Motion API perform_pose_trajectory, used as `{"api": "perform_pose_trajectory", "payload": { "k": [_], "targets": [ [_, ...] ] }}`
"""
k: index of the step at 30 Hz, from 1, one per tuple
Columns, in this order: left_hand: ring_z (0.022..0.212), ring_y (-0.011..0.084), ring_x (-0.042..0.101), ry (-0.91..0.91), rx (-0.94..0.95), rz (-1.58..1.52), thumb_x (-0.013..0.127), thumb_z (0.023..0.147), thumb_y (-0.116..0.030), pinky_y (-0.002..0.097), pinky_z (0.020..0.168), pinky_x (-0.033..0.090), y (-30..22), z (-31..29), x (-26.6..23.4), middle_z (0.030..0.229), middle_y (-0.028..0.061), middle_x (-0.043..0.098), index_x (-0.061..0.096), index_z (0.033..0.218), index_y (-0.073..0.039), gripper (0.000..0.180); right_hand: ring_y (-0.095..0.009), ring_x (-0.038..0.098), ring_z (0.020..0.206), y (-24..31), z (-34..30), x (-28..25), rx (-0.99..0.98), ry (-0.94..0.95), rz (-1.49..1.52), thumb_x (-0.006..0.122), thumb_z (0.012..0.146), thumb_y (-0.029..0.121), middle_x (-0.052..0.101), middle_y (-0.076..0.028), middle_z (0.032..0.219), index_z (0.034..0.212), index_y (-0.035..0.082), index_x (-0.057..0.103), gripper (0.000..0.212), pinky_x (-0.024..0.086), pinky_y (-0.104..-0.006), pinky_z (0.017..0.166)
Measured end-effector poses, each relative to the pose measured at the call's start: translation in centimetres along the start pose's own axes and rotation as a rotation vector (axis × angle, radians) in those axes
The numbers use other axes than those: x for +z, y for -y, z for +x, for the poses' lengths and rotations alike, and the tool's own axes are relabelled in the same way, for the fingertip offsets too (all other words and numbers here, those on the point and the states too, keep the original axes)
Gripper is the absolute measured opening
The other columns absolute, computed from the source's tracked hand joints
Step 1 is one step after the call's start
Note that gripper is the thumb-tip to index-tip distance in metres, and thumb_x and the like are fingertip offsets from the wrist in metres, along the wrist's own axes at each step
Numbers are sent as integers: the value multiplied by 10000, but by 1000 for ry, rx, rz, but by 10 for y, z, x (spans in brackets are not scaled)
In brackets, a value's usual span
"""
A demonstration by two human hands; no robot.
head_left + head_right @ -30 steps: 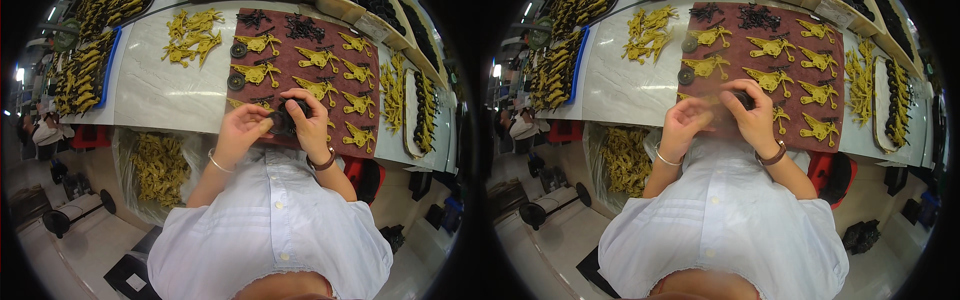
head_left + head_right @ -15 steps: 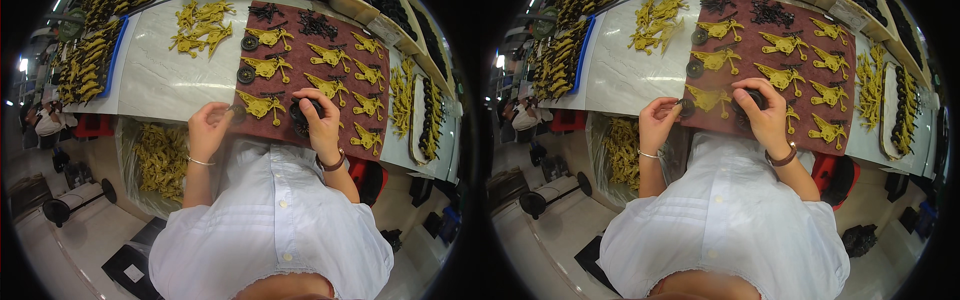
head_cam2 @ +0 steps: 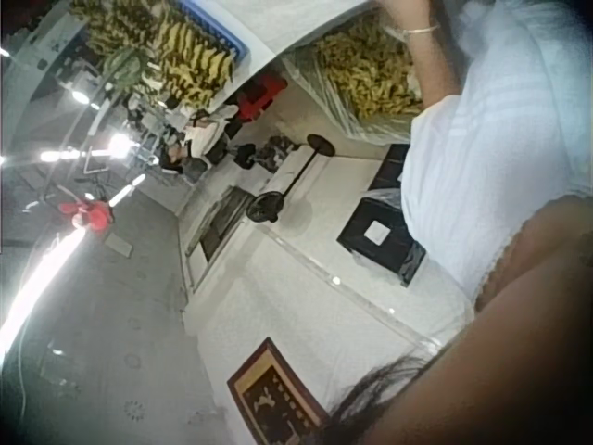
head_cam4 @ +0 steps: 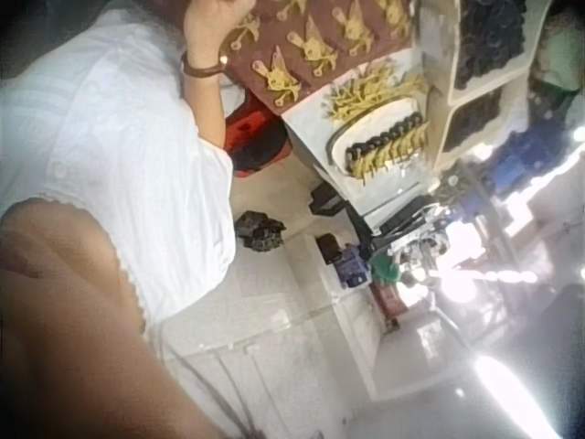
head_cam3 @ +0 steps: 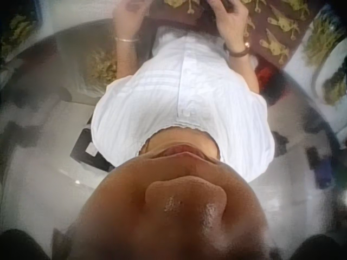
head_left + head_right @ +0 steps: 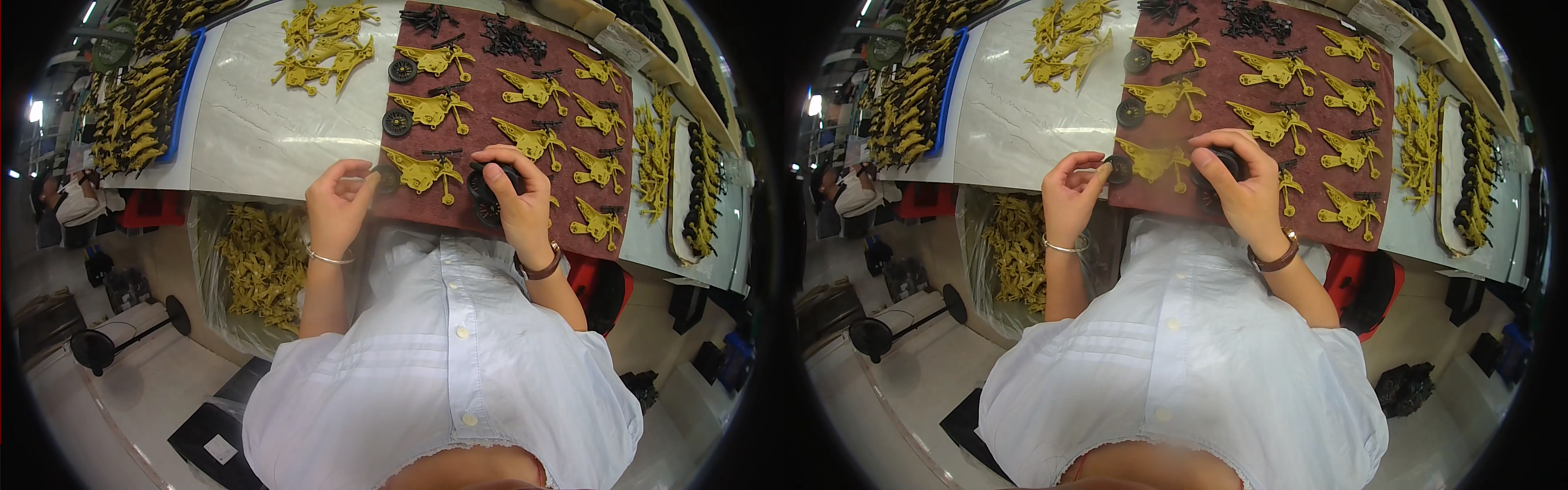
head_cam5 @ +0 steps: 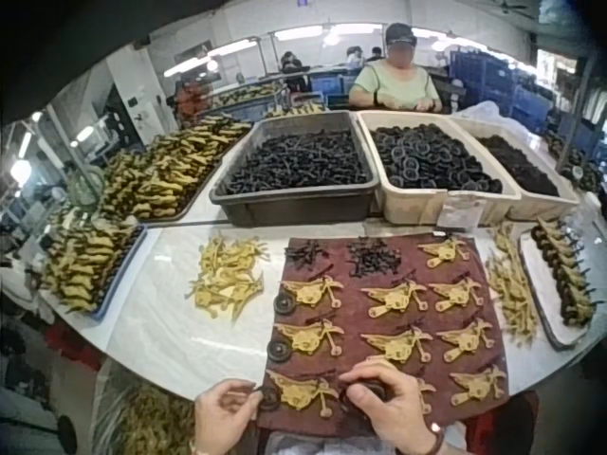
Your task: The person assembles small plastic toy motorcycles by hand, attaching toy wheels to toy motorcycle bodies.
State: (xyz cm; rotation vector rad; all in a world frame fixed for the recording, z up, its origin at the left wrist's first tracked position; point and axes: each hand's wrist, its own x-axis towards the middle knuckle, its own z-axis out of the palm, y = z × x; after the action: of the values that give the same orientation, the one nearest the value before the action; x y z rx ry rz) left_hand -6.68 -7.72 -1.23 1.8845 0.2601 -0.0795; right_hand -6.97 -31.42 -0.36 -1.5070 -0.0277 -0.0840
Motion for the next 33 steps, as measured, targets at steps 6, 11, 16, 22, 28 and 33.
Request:
{"api": "perform_pose_trajectory", "payload": {
  "k": [6,11,16,22,28,33],
  "targets": [
    [906,97,627,-109,294,317,672,867,-45,209,689,507,-10,-4,14,1119,90,632,620,1124,9,267,-100,566,879,-1,2,2,125,-67,114,648,898,179,621,-30,946,982,15,672,186,448,-246,803],
    [1164,201,524,460,-91,-1048,502,984,-255,333,986,422,-31,-22,60,1243,75,541,494,1300,-70,367,-144,572,923,6,4,24,21,8,161,645,874,151,611,-56,968,997,23,672,180,449,-266,824],
    [1260,205,448,579,-468,-1558,302,1032,-405,402,1079,353,-42,-14,80,1332,79,478,439,1361,-103,467,-229,548,1040,10,7,30,-324,70,-184,640,900,280,581,-110,1082,1048,18,652,301,418,-337,926],
    [1251,199,456,614,-495,-1768,377,1021,-387,388,1074,364,-32,-13,89,1300,68,507,447,1350,-112,434,-254,533,1106,6,5,24,-323,44,-179,676,870,186,522,-116,1150,1067,23,649,258,404,-359,970],
    [1185,203,507,489,-439,-1594,410,1013,-349,382,1021,423,-45,-13,91,1245,58,526,488,1274,-93,375,-306,504,1210,5,2,21,-367,110,-174,715,828,114,496,-120,1176,1050,20,650,250,375,-392,1022],
    [1165,201,517,484,-462,-1613,425,1007,-341,381,995,443,-47,-11,92,1218,58,538,508,1248,-101,351,-311,538,1144,4,4,19,-523,91,-381,694,762,58,538,-134,1120,1015,45,672,255,443,-386,939]
  ]
}}
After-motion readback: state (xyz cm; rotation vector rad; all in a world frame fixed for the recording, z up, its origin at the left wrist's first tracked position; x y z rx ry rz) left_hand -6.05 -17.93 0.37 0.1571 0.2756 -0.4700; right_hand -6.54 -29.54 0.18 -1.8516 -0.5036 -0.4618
